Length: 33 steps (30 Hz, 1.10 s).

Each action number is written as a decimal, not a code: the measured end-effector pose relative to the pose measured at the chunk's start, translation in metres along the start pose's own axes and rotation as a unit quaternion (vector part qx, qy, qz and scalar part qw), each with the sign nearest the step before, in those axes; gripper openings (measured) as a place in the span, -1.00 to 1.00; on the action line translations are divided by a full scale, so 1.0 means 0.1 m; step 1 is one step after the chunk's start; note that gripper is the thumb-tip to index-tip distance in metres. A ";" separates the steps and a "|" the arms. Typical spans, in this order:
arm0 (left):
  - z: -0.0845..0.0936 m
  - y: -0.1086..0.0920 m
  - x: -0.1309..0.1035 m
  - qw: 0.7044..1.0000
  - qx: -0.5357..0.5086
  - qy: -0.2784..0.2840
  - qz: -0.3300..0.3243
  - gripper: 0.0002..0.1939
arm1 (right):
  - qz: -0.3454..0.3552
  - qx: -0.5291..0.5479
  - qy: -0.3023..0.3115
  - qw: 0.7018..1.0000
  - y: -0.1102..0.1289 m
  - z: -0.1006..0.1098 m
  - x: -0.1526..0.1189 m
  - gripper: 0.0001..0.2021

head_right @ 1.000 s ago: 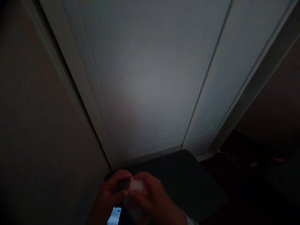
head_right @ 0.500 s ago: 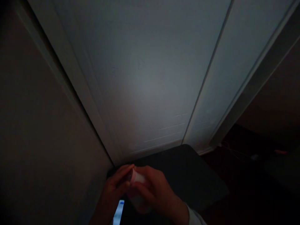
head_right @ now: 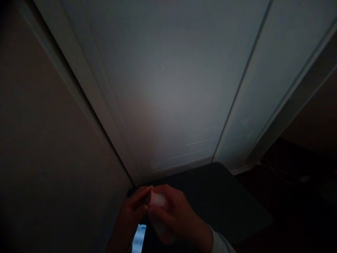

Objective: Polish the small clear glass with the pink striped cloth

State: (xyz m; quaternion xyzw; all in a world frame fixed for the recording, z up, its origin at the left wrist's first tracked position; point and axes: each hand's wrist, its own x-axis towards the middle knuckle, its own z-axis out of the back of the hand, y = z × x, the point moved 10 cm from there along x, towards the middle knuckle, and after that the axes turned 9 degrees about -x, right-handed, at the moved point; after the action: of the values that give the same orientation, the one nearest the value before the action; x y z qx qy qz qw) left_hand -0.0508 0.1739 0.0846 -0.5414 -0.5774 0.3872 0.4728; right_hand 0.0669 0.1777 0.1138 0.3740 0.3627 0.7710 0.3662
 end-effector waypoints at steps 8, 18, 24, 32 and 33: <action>0.17 0.06 0.01 0.999 -0.029 -0.037 0.024 -0.66 | -0.017 0.050 0.023 0.998 -0.07 -0.16 0.08 -0.70; 0.14 0.07 -0.02 0.997 -0.036 -0.048 0.041 -0.66 | -0.005 0.028 0.046 0.999 -0.07 -0.19 0.06 -0.65; 0.15 0.14 -0.05 0.996 -0.064 -0.055 0.042 -0.58 | -0.026 0.073 0.052 0.996 -0.14 -0.16 -0.04 -0.65; 0.04 0.19 -0.07 0.989 -0.102 -0.073 0.083 -0.65 | -0.040 0.017 0.032 0.999 -0.17 -0.15 -0.07 -0.64; 0.02 0.19 -0.07 0.987 -0.111 -0.075 0.084 -0.64 | -0.042 0.008 0.036 0.998 -0.17 -0.15 -0.08 -0.64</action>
State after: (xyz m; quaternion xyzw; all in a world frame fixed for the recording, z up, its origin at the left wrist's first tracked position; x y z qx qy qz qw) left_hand -0.0484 0.1689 0.0648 -0.6067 -0.6028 0.3990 0.3307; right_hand 0.0623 0.1749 0.0903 0.3335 0.3973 0.7650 0.3817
